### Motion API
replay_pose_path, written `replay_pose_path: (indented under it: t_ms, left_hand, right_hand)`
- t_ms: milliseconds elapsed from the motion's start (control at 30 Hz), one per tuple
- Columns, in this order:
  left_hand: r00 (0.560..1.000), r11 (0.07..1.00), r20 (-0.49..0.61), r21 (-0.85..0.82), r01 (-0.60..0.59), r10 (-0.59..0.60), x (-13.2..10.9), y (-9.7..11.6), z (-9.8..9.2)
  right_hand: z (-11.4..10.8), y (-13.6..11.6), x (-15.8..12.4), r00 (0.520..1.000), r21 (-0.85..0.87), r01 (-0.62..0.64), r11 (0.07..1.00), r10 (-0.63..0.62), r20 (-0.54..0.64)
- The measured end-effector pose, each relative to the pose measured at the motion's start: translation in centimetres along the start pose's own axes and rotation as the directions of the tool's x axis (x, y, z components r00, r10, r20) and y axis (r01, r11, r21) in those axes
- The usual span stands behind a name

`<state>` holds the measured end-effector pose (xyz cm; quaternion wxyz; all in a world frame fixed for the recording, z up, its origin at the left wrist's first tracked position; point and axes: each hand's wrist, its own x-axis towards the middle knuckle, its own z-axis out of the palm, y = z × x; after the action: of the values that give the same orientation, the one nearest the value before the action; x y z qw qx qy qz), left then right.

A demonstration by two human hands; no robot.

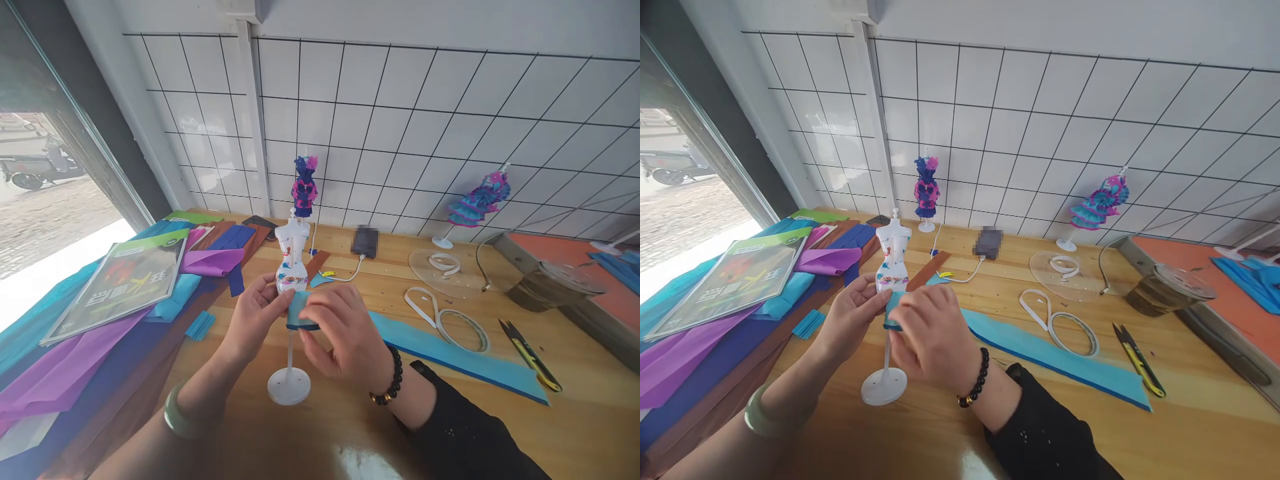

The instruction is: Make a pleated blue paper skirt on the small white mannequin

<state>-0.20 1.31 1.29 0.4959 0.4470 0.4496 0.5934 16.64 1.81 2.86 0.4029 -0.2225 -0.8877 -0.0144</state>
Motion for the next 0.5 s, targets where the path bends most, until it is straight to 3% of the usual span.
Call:
replay_pose_path:
  t_ms: [67, 133, 233, 333, 500]
  left_hand:
    - [1.000, 1.000, 0.014, 0.027, 0.000, 0.000, -0.1, 0.1, 0.1]
    - [0.999, 0.999, 0.040, 0.045, -0.001, -0.001, -0.2, 0.2, 0.2]
    - [0.996, 0.998, 0.084, 0.056, -0.023, 0.018, -0.4, 0.2, 0.3]
    - [0.993, 0.998, 0.108, 0.055, -0.044, 0.038, -0.4, 0.1, 0.3]
    - [0.994, 0.997, 0.105, 0.062, -0.049, 0.042, -0.4, 0.1, 0.3]
  right_hand:
    - [-0.4, 0.3, 0.2, 0.983, 0.077, -0.172, 0.982, 0.176, -0.047]
    - [-0.7, 0.6, 0.3, 0.935, 0.151, -0.343, 0.927, 0.352, -0.037]
    - [-1.0, 1.1, 0.5, 0.838, 0.260, -0.543, 0.798, 0.535, 0.108]
    - [-1.2, 1.2, 0.7, 0.774, 0.306, -0.633, 0.711, 0.580, 0.254]
    - [-1.2, 1.2, 0.7, 0.778, 0.294, -0.627, 0.721, 0.564, 0.276]
